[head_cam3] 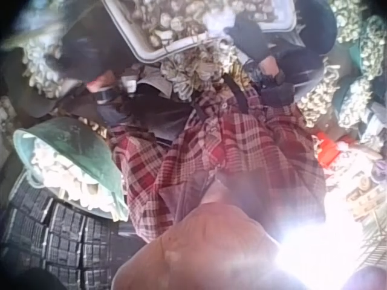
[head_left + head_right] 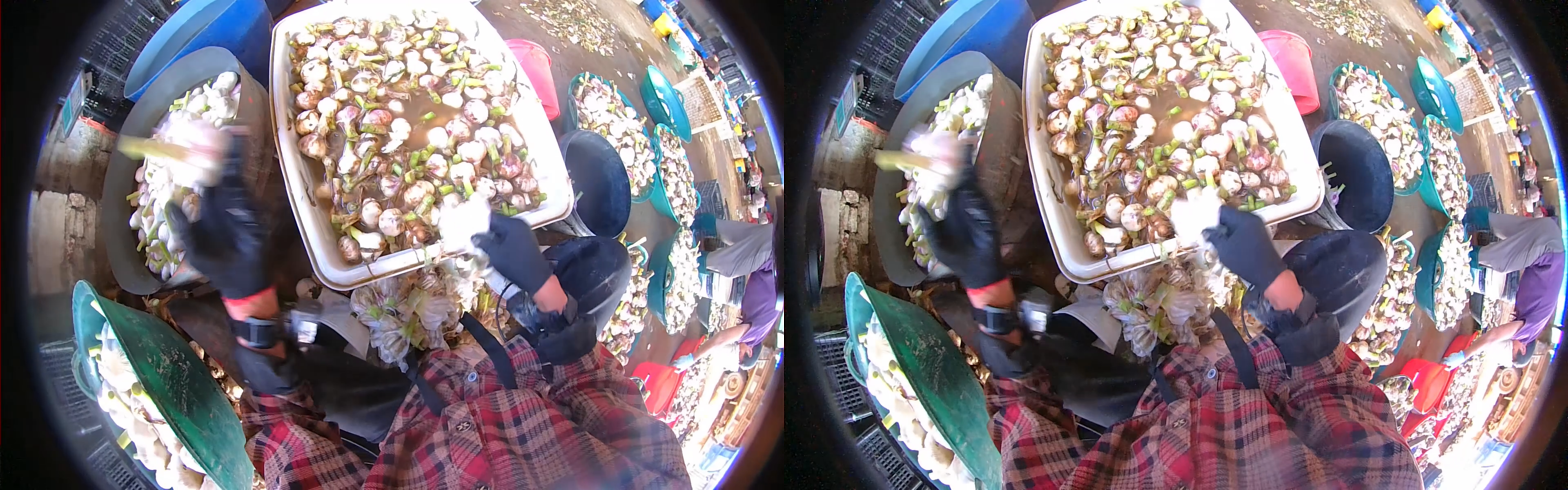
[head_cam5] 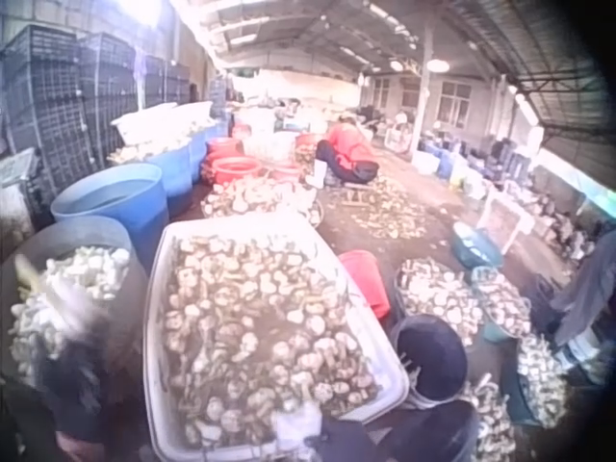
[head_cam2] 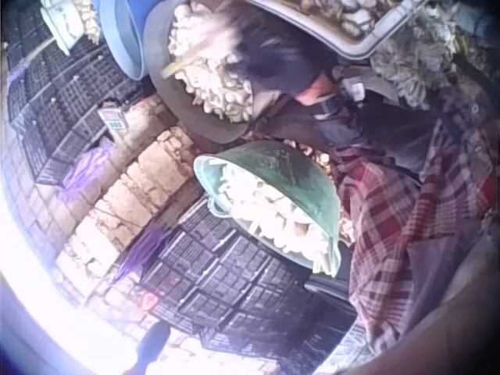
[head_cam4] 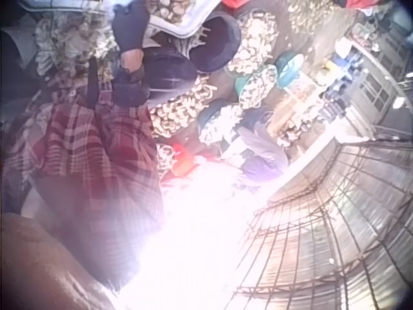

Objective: The person picks up garlic bulbs from a tray of water, peels away the outer layers by hand, and places the cleaned garlic into a green bowl. This process is repeated for several bulbs before the person reaches into a large metal container to retrieve more garlic.

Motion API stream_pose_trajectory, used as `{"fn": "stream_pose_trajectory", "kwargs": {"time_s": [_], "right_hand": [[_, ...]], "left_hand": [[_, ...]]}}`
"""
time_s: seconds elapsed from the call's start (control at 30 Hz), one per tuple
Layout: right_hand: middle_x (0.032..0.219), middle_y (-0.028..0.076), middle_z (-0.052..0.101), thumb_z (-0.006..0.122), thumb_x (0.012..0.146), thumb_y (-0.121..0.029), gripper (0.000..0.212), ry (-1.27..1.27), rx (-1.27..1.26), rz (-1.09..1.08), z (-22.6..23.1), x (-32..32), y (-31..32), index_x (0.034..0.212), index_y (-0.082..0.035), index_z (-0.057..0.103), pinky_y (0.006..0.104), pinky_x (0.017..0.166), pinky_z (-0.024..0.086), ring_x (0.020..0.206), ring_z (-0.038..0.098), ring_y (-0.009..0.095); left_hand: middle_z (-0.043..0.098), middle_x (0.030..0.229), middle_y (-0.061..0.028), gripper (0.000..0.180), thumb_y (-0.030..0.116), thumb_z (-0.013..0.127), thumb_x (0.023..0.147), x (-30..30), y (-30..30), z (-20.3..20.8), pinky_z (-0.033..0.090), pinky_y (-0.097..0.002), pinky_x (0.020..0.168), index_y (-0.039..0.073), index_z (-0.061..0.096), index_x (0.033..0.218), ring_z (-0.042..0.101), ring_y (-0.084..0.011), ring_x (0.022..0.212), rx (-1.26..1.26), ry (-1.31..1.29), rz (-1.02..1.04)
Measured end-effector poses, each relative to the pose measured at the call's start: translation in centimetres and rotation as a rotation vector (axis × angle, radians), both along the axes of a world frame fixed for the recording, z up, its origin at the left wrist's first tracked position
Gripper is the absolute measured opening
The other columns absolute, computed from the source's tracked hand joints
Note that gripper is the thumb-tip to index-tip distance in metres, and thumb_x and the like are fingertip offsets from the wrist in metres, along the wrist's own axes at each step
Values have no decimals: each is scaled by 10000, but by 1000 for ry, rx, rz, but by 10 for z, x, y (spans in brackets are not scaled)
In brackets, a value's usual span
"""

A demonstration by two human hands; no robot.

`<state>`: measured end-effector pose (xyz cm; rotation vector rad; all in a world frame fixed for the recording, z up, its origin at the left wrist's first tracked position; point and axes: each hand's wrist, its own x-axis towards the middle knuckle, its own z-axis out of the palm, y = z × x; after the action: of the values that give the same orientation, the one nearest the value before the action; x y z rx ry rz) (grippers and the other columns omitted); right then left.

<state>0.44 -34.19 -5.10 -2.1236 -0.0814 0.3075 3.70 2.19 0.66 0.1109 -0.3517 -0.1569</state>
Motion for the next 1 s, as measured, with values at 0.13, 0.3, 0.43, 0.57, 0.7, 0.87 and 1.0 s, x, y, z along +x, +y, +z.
{"fn": "stream_pose_trajectory", "kwargs": {"time_s": [0.13, 0.3, 0.43, 0.57, 0.7, 0.87, 1.0], "right_hand": [[978, 145, 657, 734, 771, -221, 365, 56, -15, 697, 21, -7, 20, 1073, -46, 626, 363, 783, 494, 881, 640, 264], [966, 161, 667, 695, 759, -242, 332, -166, -307, 313, -2, 73, 8, 1027, -48, 663, 379, 810, 499, 881, 645, 326], [990, 151, 635, 641, 753, -174, 311, -381, -622, 291, -34, 143, 11, 1041, -56, 632, 425, 787, 490, 904, 611, 348], [1046, 68, 606, 640, 709, -130, 260, -522, -979, 492, -76, 185, 39, 968, -128, 630, 459, 762, 494, 969, 612, 286], [1097, 25, 573, 653, 705, -171, 307, -729, -999, 632, -93, 193, 47, 1013, -182, 648, 502, 811, 441, 1029, 557, 243], [1006, 10, 600, 653, 676, -116, 250, -608, -935, 639, -80, 193, 38, 910, -191, 698, 429, 781, 462, 999, 549, 236], [862, 97, 649, 692, 690, -82, 180, -522, -186, 166, -44, 169, 31, 867, -107, 669, 337, 674, 507, 778, 636, 271]], "left_hand": [[213, 1489, -240, 665, 322, 411, 950, 5, 9, -3, 332, -421, 1076, -80, 170, 1422, 257, -316, 1378, 43, 59, 205], [600, 1137, -193, 423, 228, 463, 957, -4, -75, -16, 501, -384, 838, -45, 451, 1279, 630, -281, 947, 832, 223, 89], [653, 914, -139, 342, 135, 542, 928, -15, -104, -35, 531, -306, 709, -65, 521, 1204, 653, -199, 787, 1144, 292, -128], [646, 860, -108, 316, 125, 552, 920, -16, -114, -39, 533, -289, 689, -79, 543, 1161, 637, -172, 751, 1290, 289, -168], [654, 898, -89, 336, 128, 596, 900, -15, -115, -48, 515, -256, 653, -78, 537, 1158, 615, -121, 751, 1225, 302, -169], [647, 870, -78, 330, 157, 567, 925, -11, -118, -53, 513, -258, 640, -74, 536, 1158, 607, -114, 746, 1276, 393, -135], [620, 980, -111, 375, 170, 528, 941, -10, -118, -60, 535, -310, 724, -50, 468, 1238, 641, -187, 846, 1266, 356, -40]]}}
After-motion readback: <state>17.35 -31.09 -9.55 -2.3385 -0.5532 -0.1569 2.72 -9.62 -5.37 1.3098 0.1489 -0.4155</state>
